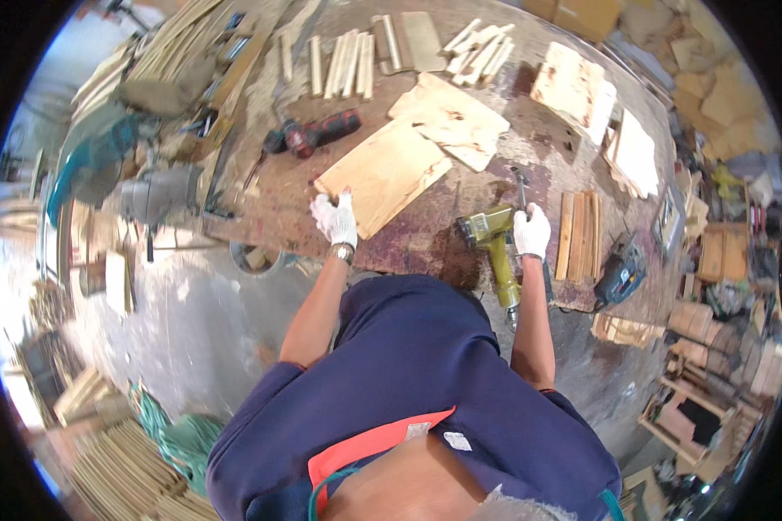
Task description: The person assembles small wooden boxes by aligning pre-cut wooden pieces and securing them with a nail gun. They repeatedly pick up pieces, position them, and drive nails to join the components into box shapes.
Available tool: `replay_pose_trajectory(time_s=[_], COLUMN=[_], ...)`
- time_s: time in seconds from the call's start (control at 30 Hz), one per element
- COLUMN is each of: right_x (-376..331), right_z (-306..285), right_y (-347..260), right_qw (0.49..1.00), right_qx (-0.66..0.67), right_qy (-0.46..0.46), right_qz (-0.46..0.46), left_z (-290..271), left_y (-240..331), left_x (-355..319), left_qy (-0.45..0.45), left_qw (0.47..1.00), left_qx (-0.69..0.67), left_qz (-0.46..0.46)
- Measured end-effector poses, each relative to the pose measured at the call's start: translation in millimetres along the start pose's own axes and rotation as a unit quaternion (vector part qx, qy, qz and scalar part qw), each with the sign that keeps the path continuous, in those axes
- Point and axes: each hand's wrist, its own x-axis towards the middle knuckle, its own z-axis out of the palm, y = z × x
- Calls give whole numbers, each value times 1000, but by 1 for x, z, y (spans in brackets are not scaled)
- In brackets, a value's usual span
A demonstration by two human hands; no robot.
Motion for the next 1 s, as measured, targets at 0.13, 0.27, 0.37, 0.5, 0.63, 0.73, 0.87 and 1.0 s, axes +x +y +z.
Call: replay_pose_trajectory(time_s=[0.13, 0.27, 0.37, 0.5, 0.63, 0.73, 0.87, 1.0], right_x=[-16, -39, -36, -36, -47, -41, 21, 147], right_z=[-4, -7, -16, -29, -39, -46, -89, -153], right_y=[-18, -65, -95, -109, -95, -84, -71, -38], right_qw=[996, 969, 639, 560, 643, 691, 730, 744], right_qx=[-74, 224, 615, 726, 631, 604, 599, 632], right_qy=[42, -101, -316, -216, -237, -219, -157, -113], right_qz=[-12, -20, 337, 335, 364, 332, 291, 184], left_z=[-10, -27, -37, -51, -55, -56, -57, -59], left_y=[52, 104, 130, 150, 151, 140, 124, 119], left_x=[-27, -68, -105, -116, -110, -97, -74, -63], left_qy=[-50, -101, -213, -404, -379, -353, -313, -257], left_qw=[919, 932, 895, 753, 731, 799, 874, 891], left_qx=[-390, -266, -250, -75, -72, -68, -204, -272], left_qz=[25, 226, 303, 514, 563, 482, 310, 257])
